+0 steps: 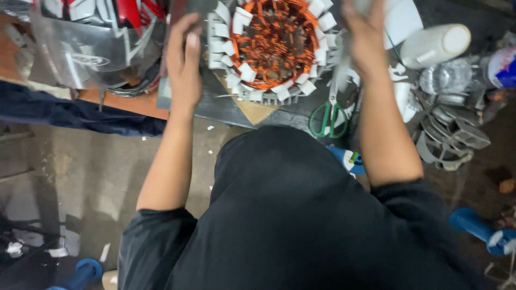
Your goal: Winding and insulating copper coils in an electric motor stator using scissors and a mallet.
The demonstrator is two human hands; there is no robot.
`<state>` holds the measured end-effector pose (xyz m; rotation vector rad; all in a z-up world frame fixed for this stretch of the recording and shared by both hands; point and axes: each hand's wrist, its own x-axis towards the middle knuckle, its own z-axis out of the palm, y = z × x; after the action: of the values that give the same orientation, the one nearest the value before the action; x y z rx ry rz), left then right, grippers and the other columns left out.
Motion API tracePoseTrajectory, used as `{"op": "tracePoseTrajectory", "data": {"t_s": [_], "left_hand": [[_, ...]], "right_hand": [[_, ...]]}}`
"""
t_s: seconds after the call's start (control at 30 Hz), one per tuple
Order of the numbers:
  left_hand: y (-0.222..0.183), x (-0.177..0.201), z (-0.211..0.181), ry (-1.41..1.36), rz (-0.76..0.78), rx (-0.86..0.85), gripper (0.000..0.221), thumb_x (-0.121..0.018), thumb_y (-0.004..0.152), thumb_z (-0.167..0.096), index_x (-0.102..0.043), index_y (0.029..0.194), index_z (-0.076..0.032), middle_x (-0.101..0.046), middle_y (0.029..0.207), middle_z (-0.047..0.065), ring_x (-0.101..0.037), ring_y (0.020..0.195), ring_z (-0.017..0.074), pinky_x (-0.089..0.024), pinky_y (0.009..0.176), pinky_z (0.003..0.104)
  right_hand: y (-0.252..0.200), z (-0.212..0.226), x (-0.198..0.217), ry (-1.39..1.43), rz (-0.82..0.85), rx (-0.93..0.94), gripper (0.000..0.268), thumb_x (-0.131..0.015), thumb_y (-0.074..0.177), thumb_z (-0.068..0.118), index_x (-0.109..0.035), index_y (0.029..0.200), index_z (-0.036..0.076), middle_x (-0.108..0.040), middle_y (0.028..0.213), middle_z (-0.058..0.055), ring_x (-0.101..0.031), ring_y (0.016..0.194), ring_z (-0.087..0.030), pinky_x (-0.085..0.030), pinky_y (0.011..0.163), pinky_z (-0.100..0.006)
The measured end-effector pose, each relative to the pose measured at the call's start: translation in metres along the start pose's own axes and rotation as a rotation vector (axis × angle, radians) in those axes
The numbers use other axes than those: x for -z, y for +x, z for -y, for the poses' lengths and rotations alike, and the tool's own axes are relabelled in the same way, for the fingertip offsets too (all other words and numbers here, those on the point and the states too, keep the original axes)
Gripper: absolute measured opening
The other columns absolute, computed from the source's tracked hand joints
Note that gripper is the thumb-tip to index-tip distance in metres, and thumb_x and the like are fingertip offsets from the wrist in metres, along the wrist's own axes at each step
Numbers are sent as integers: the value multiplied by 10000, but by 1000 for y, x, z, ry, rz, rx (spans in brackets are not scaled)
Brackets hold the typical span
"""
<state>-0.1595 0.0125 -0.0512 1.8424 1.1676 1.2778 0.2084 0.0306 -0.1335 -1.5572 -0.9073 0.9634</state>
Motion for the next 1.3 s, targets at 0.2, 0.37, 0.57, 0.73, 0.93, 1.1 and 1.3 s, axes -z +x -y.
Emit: {"op": "tracePoseTrajectory", "data": {"t_s": [0.2,0.37,0.57,0.73,0.93,1.1,1.3], "left_hand": [[-31,-47,26,-319,-116,99,700,-322,1085,-663,-322,1576,-164,-330,1641,82,-315,1568,269,-263,1353,453],[-18,-39,22,-98,-156,63,566,-245,1137,-487,-388,1523,-98,-484,1469,143,-462,1431,253,-351,1239,382],[40,-20,58,-120,234,-48,650,-118,1114,-509,-396,1483,-52,-505,1507,166,-488,1419,296,-431,1225,449],[108,-25,66,-234,594,-262,625,-157,1118,-439,-503,1413,-11,-591,1381,240,-572,1307,383,-453,1107,458],[101,-24,60,-223,389,-290,635,-201,1117,-434,-640,1196,17,-670,1147,193,-649,1083,331,-533,928,428],[53,27,-10,-66,139,-112,483,-344,1107,-385,-656,1161,-21,-674,1096,140,-700,1008,272,-502,882,354],[-22,16,-138,180,505,-141,723,-484,909,-630,-546,1280,-12,-655,1270,167,-678,1144,347,-552,927,465]], "right_hand": [[61,-96,-29,-72,196,185,352,-593,916,469,-682,1103,184,-645,1206,-68,-594,1145,-221,-436,913,-381],[23,-88,-35,205,-105,-23,333,-606,892,452,-716,1041,176,-696,1052,-43,-635,1006,-191,-486,872,-372],[-86,-49,-58,540,-421,-191,317,-622,862,433,-757,967,166,-757,867,-13,-686,838,-156,-546,823,-362],[-178,-35,-94,-71,-359,358,567,-474,1072,372,-328,1540,87,-400,1559,-160,-364,1468,-300,-281,1241,-441],[-180,-21,-55,-123,-229,339,456,-417,981,251,-494,1355,1,-532,1324,-172,-490,1267,-309,-387,1088,-423],[-184,24,-21,165,-182,125,440,-522,932,71,-499,1368,128,-483,1097,-97,-504,747,-164,-504,597,-288],[-203,127,-27,693,265,432,563,-565,1035,190,-367,1558,255,-447,1543,-104,-567,1264,-444,-537,1148,-649]]}}
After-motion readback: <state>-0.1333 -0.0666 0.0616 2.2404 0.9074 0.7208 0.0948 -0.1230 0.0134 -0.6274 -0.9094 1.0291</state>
